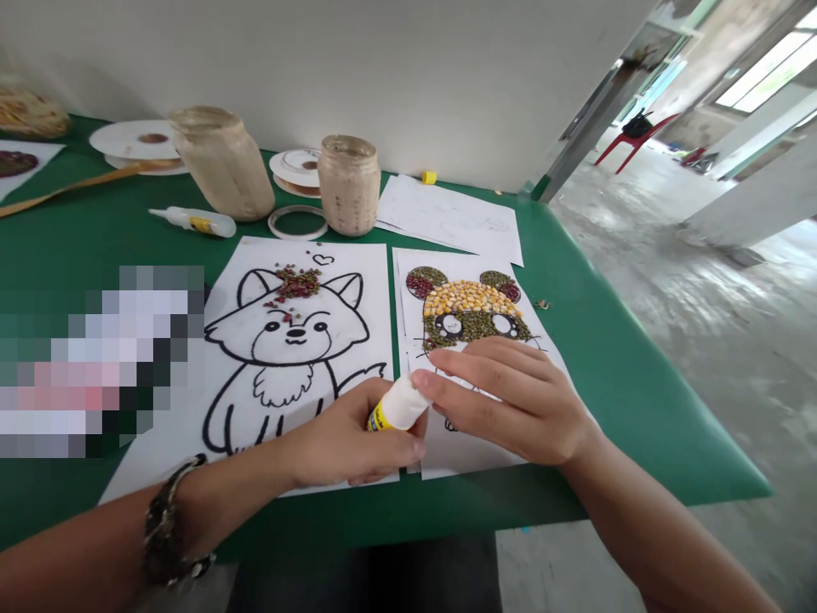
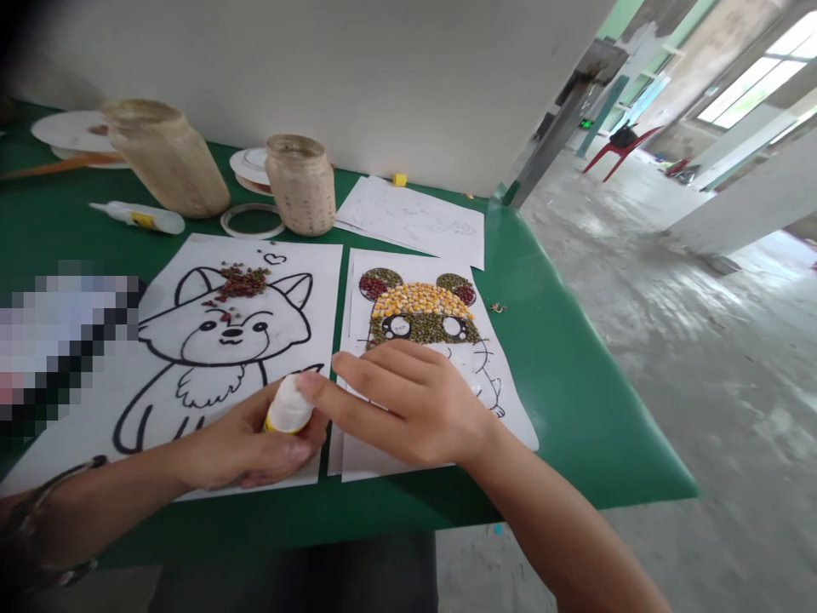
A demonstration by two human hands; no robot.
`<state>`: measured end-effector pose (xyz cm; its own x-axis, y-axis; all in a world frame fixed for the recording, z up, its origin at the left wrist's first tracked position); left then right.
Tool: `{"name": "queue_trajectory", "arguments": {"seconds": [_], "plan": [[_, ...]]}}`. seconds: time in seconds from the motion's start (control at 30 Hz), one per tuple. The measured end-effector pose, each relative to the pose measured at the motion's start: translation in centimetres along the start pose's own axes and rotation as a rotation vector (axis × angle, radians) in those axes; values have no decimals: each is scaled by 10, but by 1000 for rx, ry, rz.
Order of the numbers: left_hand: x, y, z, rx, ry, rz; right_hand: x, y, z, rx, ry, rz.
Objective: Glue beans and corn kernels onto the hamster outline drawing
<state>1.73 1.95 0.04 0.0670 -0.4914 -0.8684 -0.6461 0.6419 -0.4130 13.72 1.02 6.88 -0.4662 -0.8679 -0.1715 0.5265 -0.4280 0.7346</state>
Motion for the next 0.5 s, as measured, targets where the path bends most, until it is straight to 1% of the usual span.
{"name": "queue_trajectory", "arguments": {"seconds": [0.07, 0.13, 0.23, 0.37, 0.5], "plan": [[0, 0, 0, 4, 17, 9, 2, 1, 0, -9, 27, -42], [0, 0, 0, 20, 18, 18, 3, 0, -1, -8, 12, -18], [1, 0, 0, 32, 9, 10, 4, -3, -2, -17, -64, 45], [1, 1, 0, 10, -11, 2, 5, -6, -1, -34, -198, 150], [1, 1, -1, -20, -7, 60, 6, -5, 1, -46, -230, 213]]}}
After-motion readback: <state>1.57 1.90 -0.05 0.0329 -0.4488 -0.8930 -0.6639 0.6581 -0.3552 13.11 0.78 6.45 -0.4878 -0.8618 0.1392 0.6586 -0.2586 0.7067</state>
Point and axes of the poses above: each hand's wrist, its own z-axis towards the middle knuckle, its own y-axis out of the back of the hand, x = y × z, the point moved 4 cm from there along z, towards the middle knuckle, and after that the axes turned 3 degrees about -x, right-handed, at the moved point
